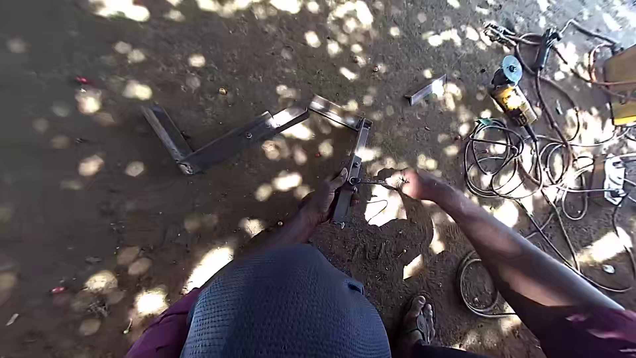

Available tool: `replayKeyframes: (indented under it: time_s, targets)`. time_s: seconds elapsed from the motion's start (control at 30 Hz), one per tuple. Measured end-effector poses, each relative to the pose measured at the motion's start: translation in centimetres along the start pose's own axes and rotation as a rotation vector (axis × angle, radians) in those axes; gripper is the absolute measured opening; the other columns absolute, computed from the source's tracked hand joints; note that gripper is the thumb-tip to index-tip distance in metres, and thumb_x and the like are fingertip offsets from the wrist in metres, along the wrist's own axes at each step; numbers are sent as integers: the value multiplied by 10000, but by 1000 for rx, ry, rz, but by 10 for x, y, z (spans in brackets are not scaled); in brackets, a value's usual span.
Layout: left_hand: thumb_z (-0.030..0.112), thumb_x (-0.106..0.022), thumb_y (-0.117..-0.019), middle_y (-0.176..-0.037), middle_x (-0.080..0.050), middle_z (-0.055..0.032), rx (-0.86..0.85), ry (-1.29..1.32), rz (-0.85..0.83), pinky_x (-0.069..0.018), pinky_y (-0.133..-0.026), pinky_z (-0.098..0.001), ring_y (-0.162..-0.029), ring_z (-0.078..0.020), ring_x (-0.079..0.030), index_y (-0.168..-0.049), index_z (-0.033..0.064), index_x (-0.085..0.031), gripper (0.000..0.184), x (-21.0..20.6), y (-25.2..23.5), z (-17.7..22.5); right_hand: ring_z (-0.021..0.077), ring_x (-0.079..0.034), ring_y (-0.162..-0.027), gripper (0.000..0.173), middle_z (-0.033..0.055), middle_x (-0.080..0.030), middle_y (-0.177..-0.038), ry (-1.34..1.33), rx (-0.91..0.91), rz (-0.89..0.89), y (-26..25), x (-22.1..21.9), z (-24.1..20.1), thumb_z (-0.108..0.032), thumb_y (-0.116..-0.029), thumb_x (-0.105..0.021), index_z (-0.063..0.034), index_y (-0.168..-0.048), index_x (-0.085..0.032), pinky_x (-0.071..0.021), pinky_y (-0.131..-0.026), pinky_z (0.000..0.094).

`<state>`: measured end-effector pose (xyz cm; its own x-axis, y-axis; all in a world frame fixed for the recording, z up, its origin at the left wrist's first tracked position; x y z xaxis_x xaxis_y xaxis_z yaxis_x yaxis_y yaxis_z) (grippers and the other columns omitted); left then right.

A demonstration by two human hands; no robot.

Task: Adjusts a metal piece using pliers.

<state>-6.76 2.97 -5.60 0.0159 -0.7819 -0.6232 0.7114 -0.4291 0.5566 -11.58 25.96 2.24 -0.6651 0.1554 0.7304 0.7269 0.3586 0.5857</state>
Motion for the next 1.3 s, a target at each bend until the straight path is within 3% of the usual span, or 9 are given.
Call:
replayKeyframes:
  time_s: [0.23,0.3,0.5,0.6,0.67,0.77,0.9,1.2,1.3]
  targets:
    - [469,-510,-1061,-1018,-686,-182,-63,-33,-30,-635,-693,-440,-796,-297,-715,-1437,125,-521,510,-1,2,0,358,-678,-859,409,155,-695,-894,-73,-51,5,0,-5,0,-437,-1067,-464,-118,-993,-710,-516,-754,665]
    - [467,-487,-1069,-982,-693,-175,-80,-65,-24,-628,-660,-412,-756,-275,-708,-1413,112,-535,497,1,5,4,348,-686,-878,454,143,-698,-927,-39,-23,-11,4,-12,-4,-478,-1092,-404,-134,-1125,-698,-525,-792,652]
    - [484,-492,-1064,-970,-699,-209,-113,-51,-13,-632,-657,-428,-737,-301,-714,-1360,65,-564,518,3,6,7,279,-629,-695,499,69,-607,-714,47,123,5,8,-8,14,-561,-1062,-405,-162,-889,-649,-503,-654,582]
    - [490,-510,-1054,-961,-701,-211,-105,-30,36,-633,-628,-437,-716,-307,-716,-1349,69,-584,519,4,1,5,328,-663,-742,487,104,-652,-754,30,-28,127,25,-15,6,-534,-1059,-426,-144,-907,-675,-506,-670,635]
    - [469,-536,-1049,-970,-704,-220,-95,-11,69,-633,-615,-444,-714,-317,-719,-1340,64,-588,501,6,-1,6,374,-677,-871,473,157,-683,-891,-70,-214,52,48,-18,-23,-483,-1089,-433,-97,-1042,-702,-508,-773,657]
    - [432,-587,-1034,-986,-703,-227,-90,0,93,-633,-601,-462,-714,-335,-720,-1421,114,-549,502,10,-7,8,334,-661,-775,497,107,-665,-805,-198,-347,159,54,-53,-26,-560,-1052,-431,-152,-933,-689,-509,-670,629]
    - [449,-542,-1052,-1003,-712,-208,-113,-42,80,-632,-597,-443,-711,-316,-721,-1374,98,-567,477,12,-9,15,396,-651,-915,535,167,-691,-938,-419,-562,116,69,-56,-65,-594,-1041,-449,-133,-1021,-720,-478,-785,690]
    - [472,-554,-1040,-1025,-707,-170,-93,-37,106,-627,-592,-424,-716,-286,-715,-1384,131,-586,485,-12,-9,15,387,-640,-721,591,146,-622,-760,-177,-317,315,100,-21,-48,-615,-1065,-335,-133,-974,-666,-468,-579,647]
    - [495,-531,-1044,-1018,-702,-168,-75,-57,97,-623,-588,-421,-708,-284,-709,-1420,165,-560,501,-11,-5,13,398,-623,-720,575,156,-610,-754,-205,-337,285,91,3,-36,-577,-1076,-363,-104,-956,-665,-451,-592,647]
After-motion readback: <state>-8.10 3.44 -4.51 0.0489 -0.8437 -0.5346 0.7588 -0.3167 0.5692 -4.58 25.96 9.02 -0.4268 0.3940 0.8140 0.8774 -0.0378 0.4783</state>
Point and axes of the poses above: each hand's wrist, its own y-axis away from the middle knuckle, its own x-axis out of the back of the hand, z = x × y, the point moved 6 cm from there along -y, towards the middle knuckle
